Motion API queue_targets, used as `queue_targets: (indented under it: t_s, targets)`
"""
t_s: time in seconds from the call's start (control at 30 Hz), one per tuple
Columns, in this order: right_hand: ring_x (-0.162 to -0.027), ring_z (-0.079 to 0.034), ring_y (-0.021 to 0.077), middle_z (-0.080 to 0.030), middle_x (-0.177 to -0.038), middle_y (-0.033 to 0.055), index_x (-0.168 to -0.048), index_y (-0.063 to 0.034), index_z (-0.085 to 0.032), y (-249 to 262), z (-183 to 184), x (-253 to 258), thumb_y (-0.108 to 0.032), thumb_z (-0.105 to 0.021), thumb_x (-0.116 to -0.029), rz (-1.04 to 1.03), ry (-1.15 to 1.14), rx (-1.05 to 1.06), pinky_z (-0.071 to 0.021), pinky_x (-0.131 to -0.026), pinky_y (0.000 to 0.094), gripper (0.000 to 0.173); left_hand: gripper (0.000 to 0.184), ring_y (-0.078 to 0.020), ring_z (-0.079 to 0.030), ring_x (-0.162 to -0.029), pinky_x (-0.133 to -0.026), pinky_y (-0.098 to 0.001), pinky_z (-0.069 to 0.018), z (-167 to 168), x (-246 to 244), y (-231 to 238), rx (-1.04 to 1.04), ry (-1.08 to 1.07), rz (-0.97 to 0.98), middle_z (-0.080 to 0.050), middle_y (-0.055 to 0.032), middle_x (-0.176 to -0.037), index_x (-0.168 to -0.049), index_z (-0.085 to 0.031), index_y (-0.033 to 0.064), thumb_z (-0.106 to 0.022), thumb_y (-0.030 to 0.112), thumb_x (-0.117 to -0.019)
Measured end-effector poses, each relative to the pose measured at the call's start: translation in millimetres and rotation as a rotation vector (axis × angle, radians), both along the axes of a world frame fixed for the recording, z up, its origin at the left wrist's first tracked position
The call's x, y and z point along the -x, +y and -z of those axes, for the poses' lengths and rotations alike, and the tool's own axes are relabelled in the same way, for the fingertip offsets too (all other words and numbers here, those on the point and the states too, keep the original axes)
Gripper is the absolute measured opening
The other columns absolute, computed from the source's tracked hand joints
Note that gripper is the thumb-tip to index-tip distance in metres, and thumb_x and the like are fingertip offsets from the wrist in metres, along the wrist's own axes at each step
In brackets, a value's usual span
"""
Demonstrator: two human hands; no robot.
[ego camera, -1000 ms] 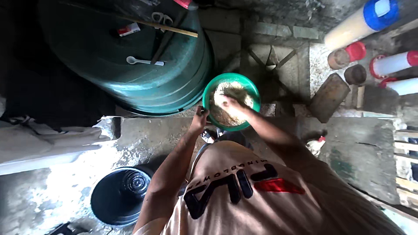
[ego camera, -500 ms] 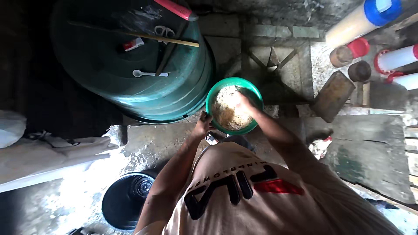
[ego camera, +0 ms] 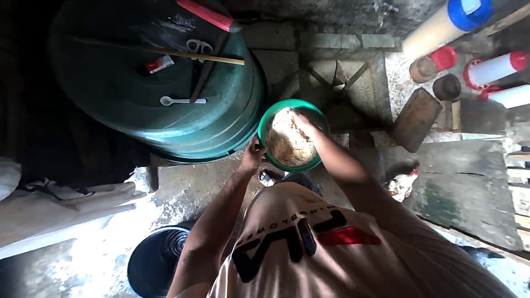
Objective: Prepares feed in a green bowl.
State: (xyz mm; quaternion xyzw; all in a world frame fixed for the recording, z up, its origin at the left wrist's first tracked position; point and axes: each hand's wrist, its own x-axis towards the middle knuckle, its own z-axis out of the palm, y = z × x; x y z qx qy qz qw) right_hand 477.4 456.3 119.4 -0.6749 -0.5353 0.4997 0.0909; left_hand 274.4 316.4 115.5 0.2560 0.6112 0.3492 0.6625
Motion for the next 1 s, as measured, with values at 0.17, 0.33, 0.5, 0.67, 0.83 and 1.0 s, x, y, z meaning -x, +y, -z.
queue_targets:
  t_s: [0.17, 0.33, 0.5, 0.67, 0.83, 1.0]
  targets:
    - [-0.112, -0.065, 0.0337, -0.066, -0.122, 0.027, -0.126, 0.0083, -0.063, -19, -32, 45, -0.014, -0.047, -0.1079, -0.362, 0.013, -0.019, -0.0506, -0.098, 0.0492, 0.033, 0.066, -0.0351, -0.064, -0.104, -0.075, -0.0548, -0.0582, -12, -7, -6, -0.055, -0.007, -0.028, -0.055, -0.0198, -0.134, -0.159, -0.031, 0.0269, -0.06, 0.01, -0.1028]
    - [-0.148, -0.039, 0.0337, -0.055, -0.149, 0.013, -0.134, -0.0122, -0.066, -63, 3, 12, -0.027, -0.082, -0.0796, -0.841, -0.238, -0.359, -0.0284, -0.124, 0.0532, 0.058, 0.061, -0.0339, -0.065, -0.102, -0.076, -0.0546, -0.0588, -5, -10, -8, -0.058, -0.025, -0.071, -0.059, -0.0189, -0.127, -0.155, -0.035, 0.0241, -0.063, 0.012, -0.1022]
    - [-0.143, -0.04, 0.0469, -0.027, -0.165, 0.0216, -0.156, -0.024, -0.042, -56, 20, -17, -0.016, -0.092, -0.0659, -0.643, -0.443, -0.216, -0.0478, -0.104, 0.0644, 0.103, 0.06, -0.0344, -0.065, -0.099, -0.073, -0.0553, -0.0586, 3, -12, -13, -0.047, -0.054, -0.117, -0.059, -0.0196, -0.123, -0.154, -0.035, 0.022, -0.058, 0.004, -0.1023]
    - [-0.116, -0.065, 0.0441, -0.062, -0.132, 0.0249, -0.153, -0.0157, -0.045, -22, 19, -20, -0.006, -0.069, -0.0896, -0.48, -0.532, -0.293, -0.0546, -0.092, 0.062, 0.068, 0.06, -0.0337, -0.066, -0.099, -0.074, -0.0538, -0.0591, 6, -11, -21, -0.027, -0.076, -0.127, -0.059, -0.0192, -0.124, -0.154, -0.034, 0.0223, -0.059, 0.006, -0.1025]
    - [-0.119, -0.064, 0.0386, -0.069, -0.125, 0.0194, -0.133, -0.0108, -0.067, -14, -2, -22, -0.032, -0.065, -0.0981, -0.34, -0.33, -0.15, -0.0487, -0.099, 0.064, 0.04, 0.056, -0.0319, -0.067, -0.099, -0.074, -0.052, -0.06, -4, -7, -23, -0.048, -0.071, -0.136, -0.06, -0.0166, -0.123, -0.152, -0.038, 0.0216, -0.06, 0.008, -0.1027]
    - [-0.128, -0.058, 0.0397, -0.062, -0.135, 0.0232, -0.138, -0.0031, -0.06, 8, -8, -22, -0.048, -0.05, -0.1054, -0.164, -0.247, -0.092, -0.044, -0.107, 0.0625, 0.057, 0.059, -0.0313, -0.067, -0.101, -0.073, -0.0525, -0.061, -19, -11, -22, -0.137, -0.097, -0.087, -0.06, -0.016, -0.124, -0.156, -0.035, 0.0233, -0.059, 0.011, -0.1043]
